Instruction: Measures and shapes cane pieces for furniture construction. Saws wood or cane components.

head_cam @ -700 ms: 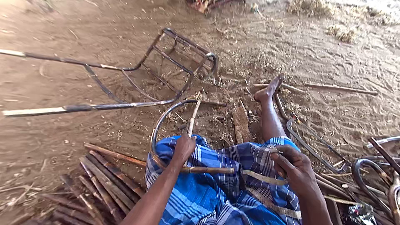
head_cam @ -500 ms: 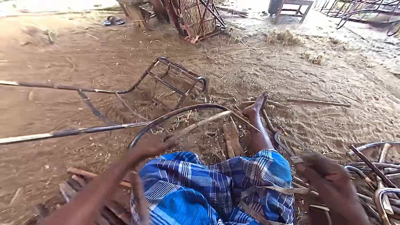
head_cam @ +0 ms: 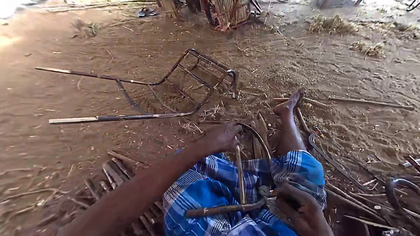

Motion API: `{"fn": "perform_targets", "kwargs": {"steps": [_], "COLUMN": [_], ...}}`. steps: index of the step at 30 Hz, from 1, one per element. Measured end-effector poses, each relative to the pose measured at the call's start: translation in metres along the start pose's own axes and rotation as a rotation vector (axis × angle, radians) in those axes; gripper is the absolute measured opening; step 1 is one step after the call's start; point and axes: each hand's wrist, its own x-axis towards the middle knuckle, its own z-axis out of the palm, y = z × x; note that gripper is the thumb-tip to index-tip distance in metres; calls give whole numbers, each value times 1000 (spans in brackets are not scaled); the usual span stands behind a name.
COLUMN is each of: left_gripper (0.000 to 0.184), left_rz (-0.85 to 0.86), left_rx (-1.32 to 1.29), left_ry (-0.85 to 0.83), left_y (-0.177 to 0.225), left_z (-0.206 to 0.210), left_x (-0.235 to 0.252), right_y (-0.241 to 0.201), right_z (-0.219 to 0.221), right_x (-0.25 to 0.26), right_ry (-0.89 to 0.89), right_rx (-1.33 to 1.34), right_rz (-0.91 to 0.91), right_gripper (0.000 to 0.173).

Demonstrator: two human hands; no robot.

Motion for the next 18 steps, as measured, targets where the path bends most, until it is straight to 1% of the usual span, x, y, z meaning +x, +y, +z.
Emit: {"fn": "perform_targets", "kwargs": {"steps": [1,2,3,4,5,6,7,8,10,11,12,15,16,18], "left_gripper": [47,58,64,64,55,43,31,24,18,19,20,22,23,33], "left_rz": [-64,-124,-159,-195,-219,-232,-235,-242,-254,-270,-295,-370,-375,-337], "left_rx": [-100,-164,-189,-197,-190,-163,-129,-119,-112,-100,-78,-9,-6,-47], "left_ry": [-90,-210,-348,-502,-580,-551,-434,-295,3,112,179,289,318,355], "left_y": [26,51,69,81,86,84,77,68,43,30,17,-7,-7,10], "left_z": [1,7,22,40,62,84,103,113,115,111,106,93,90,82], "left_x": [-33,-70,-104,-131,-151,-168,-184,-196,-213,-222,-230,-249,-250,-248], "right_y": [7,13,19,24,28,29,29,28,21,18,15,9,7,0], "right_z": [0,0,0,2,6,11,16,22,31,35,39,55,63,81], "right_x": [-7,-13,-17,-17,-14,-10,-5,1,13,19,25,42,47,51], "right_ry": [18,36,54,74,95,111,113,103,62,41,25,9,9,-17], "right_rx": [-12,-22,-23,-21,-15,-10,2,12,13,4,-16,-92,-115,-102], "right_rz": [30,54,75,89,106,125,141,149,149,137,122,126,144,186], "right_gripper": [16,16,16,16,17,17,16,16,16,15,15,14,13,12]}}
